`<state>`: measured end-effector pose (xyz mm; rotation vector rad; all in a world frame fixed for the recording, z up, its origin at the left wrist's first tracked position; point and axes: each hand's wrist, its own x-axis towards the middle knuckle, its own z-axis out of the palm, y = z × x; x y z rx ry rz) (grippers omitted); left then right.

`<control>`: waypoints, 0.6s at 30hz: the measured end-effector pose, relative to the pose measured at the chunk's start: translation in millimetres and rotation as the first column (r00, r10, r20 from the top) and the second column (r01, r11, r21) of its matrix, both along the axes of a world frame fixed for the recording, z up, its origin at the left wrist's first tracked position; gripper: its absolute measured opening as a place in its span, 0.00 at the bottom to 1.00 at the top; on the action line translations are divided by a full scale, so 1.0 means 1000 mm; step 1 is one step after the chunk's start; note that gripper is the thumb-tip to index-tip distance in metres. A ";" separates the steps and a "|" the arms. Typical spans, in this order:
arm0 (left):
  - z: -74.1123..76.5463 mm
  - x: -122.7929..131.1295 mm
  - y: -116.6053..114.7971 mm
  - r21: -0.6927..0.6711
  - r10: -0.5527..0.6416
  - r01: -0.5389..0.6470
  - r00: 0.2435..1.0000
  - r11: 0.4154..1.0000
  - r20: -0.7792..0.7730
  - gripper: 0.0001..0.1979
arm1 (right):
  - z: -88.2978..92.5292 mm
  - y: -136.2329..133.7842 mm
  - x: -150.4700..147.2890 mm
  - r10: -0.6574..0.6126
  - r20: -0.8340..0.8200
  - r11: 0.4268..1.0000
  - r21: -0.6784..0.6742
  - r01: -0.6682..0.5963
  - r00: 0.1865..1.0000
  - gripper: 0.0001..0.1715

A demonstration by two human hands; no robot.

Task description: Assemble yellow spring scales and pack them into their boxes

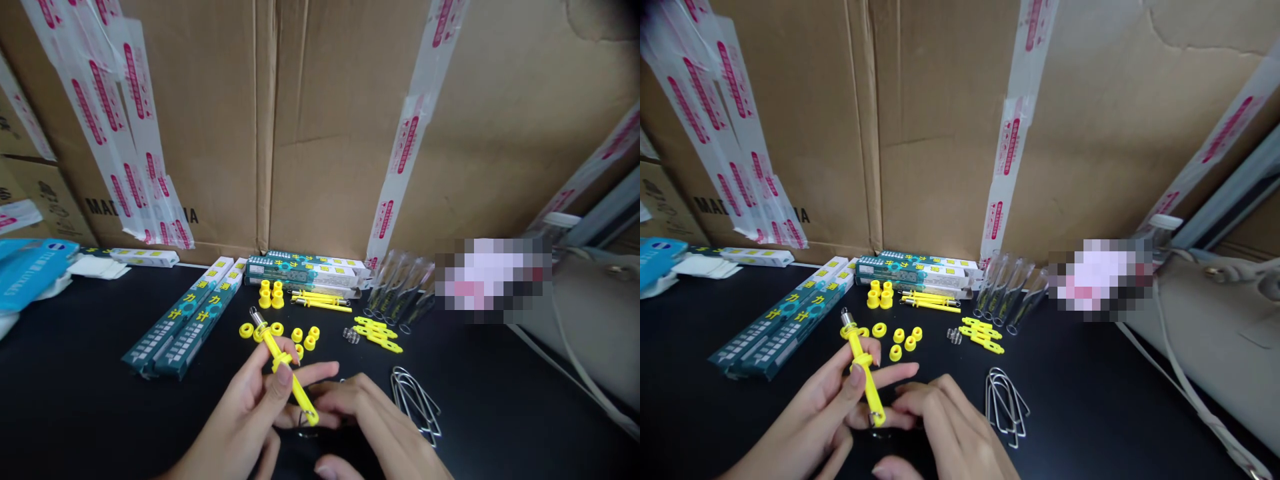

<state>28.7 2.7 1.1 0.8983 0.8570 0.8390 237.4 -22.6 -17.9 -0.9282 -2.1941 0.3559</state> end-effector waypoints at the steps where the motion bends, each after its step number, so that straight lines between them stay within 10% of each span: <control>1: 0.000 0.000 -0.001 0.014 0.005 -0.005 1.000 1.000 0.009 0.36 | 0.000 0.000 0.000 0.000 -0.018 1.000 -0.002 0.000 1.000 0.15; 10: -0.024 0.000 0.004 0.184 -0.121 0.092 0.981 0.979 0.153 0.23 | 0.007 0.002 -0.003 0.025 -0.085 0.999 -0.018 -0.027 0.996 0.16; 18: 0.006 0.000 -0.004 0.226 -0.153 0.144 0.988 0.963 0.021 0.25 | 0.002 0.008 -0.001 0.098 -0.135 0.995 0.027 -0.095 0.986 0.26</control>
